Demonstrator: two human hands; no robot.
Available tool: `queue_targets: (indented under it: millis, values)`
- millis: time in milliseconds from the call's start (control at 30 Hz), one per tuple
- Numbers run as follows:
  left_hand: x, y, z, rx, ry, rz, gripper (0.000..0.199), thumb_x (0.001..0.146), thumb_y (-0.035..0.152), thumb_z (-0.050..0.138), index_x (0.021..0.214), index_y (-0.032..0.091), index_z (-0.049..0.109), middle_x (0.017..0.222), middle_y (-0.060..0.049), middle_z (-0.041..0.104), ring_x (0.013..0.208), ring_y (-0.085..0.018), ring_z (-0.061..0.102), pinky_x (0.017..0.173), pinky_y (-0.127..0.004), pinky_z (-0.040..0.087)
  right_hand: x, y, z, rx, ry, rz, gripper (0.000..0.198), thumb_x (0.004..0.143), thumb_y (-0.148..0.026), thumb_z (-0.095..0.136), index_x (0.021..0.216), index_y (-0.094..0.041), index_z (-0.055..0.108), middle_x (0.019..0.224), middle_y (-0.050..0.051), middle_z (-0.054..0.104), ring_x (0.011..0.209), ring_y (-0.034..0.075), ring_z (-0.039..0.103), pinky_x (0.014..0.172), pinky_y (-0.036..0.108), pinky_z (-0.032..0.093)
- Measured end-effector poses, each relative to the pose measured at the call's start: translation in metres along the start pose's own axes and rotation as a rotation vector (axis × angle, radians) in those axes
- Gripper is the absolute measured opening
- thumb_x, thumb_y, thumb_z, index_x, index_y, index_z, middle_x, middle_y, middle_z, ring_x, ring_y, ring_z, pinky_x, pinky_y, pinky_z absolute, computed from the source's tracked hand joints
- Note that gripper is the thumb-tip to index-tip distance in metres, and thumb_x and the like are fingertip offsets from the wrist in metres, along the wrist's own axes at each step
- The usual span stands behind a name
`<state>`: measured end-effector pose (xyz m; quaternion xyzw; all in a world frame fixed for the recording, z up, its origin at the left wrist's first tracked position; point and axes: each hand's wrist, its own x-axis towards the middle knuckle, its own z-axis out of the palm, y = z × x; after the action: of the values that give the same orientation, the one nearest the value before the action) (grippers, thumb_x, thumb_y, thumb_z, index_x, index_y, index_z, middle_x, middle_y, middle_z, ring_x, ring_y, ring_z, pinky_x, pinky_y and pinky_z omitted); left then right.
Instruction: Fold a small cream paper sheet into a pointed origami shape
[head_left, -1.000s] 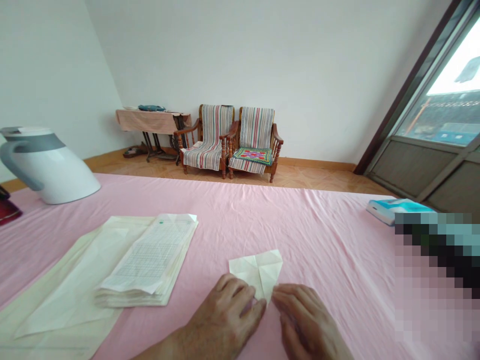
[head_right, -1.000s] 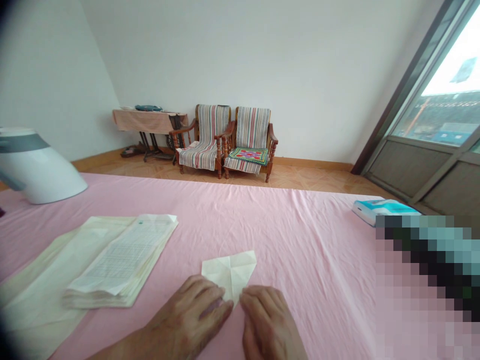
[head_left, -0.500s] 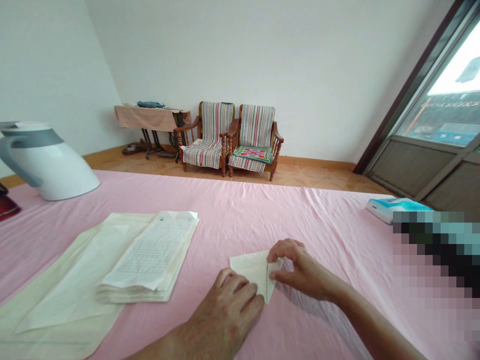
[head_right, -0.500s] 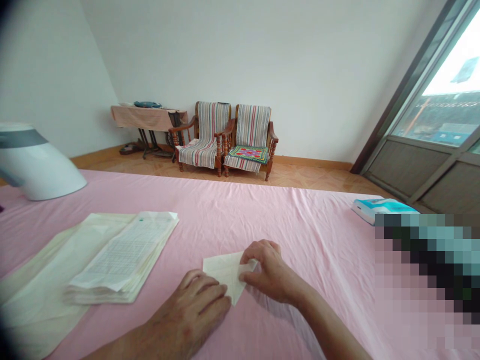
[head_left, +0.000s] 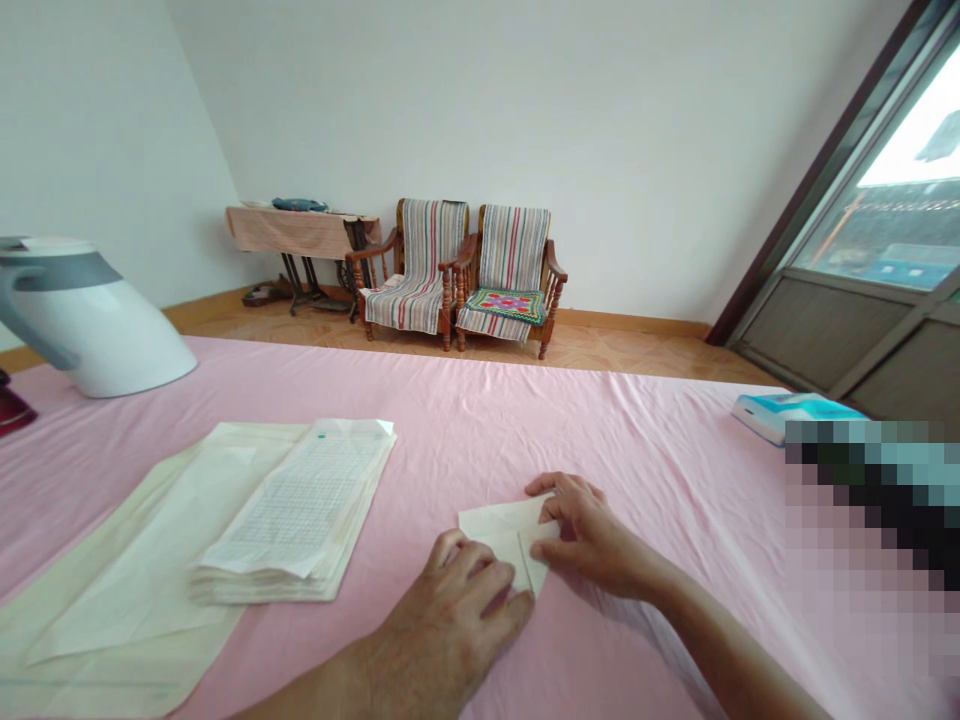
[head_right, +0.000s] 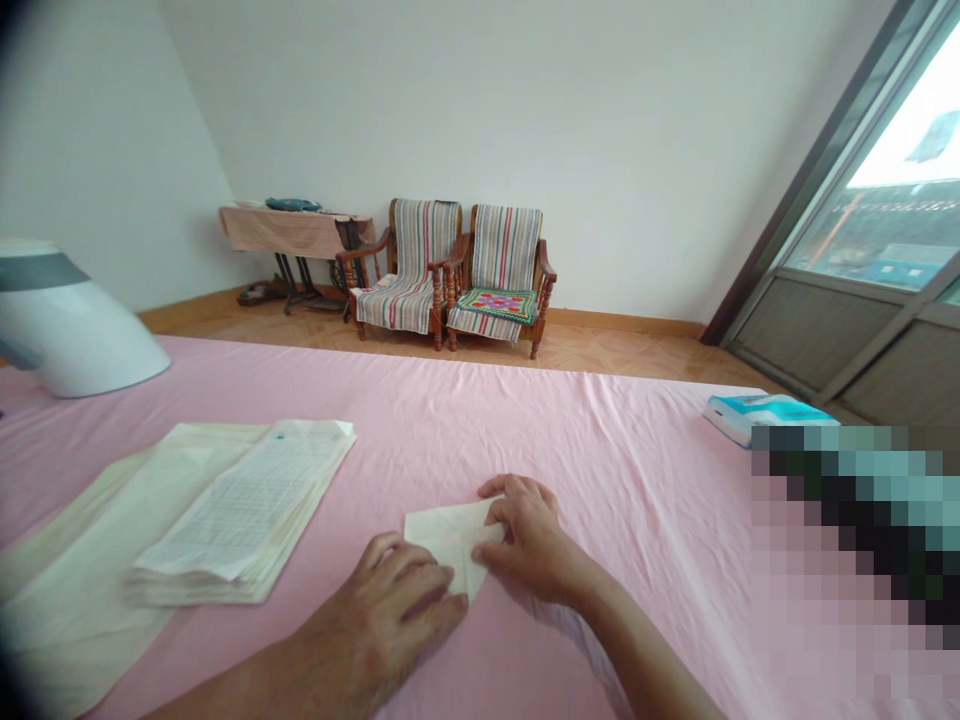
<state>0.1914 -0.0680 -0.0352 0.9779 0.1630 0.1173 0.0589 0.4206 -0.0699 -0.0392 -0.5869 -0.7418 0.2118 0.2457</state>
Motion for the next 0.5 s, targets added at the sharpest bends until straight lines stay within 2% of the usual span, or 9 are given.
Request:
queue_targets:
  millis: [200, 367, 500]
  values:
    - [0.0024, 0.0022, -0.0013, -0.065, -0.056, -0.078, 0.017, 0.098, 0.017, 0.046, 0.112, 0.021, 0.055, 0.108, -0.004, 0.061, 0.099, -0.024, 0.051, 0.093, -0.043, 0.033, -0.0003, -0.0073, -0.0016, -0.007, -0.021, 0.028, 0.012, 0.07, -0.012, 0.07, 0.073, -0.02, 0.061, 0.118, 0.005, 0.059, 0.113, 0.024, 0.052, 0.097, 0.044, 0.038]
    - [0.0048, -0.0004, 0.0004, -0.112, -0.051, -0.115, 0.04, 0.09, 0.012, 0.049, 0.129, 0.021, 0.049, 0.113, -0.007, 0.059, 0.101, -0.026, 0.05, 0.094, -0.045, 0.036, -0.0002, -0.0077, -0.0025, -0.004, -0.023, 0.026, 0.012, 0.069, -0.012, 0.069, 0.073, -0.02, 0.061, 0.12, 0.005, 0.059, 0.115, 0.025, 0.051, 0.097, 0.044, 0.038]
    - [0.0069, -0.0032, 0.0032, -0.11, -0.068, -0.116, 0.051, 0.084, 0.012, 0.052, 0.134, 0.021, 0.046, 0.115, -0.009, 0.057, 0.104, -0.027, 0.048, 0.096, -0.047, 0.038, -0.0004, -0.0065, 0.0007, 0.002, -0.004, 0.019, 0.014, 0.068, -0.011, 0.068, 0.074, -0.02, 0.06, 0.119, 0.004, 0.06, 0.115, 0.024, 0.052, 0.098, 0.042, 0.036]
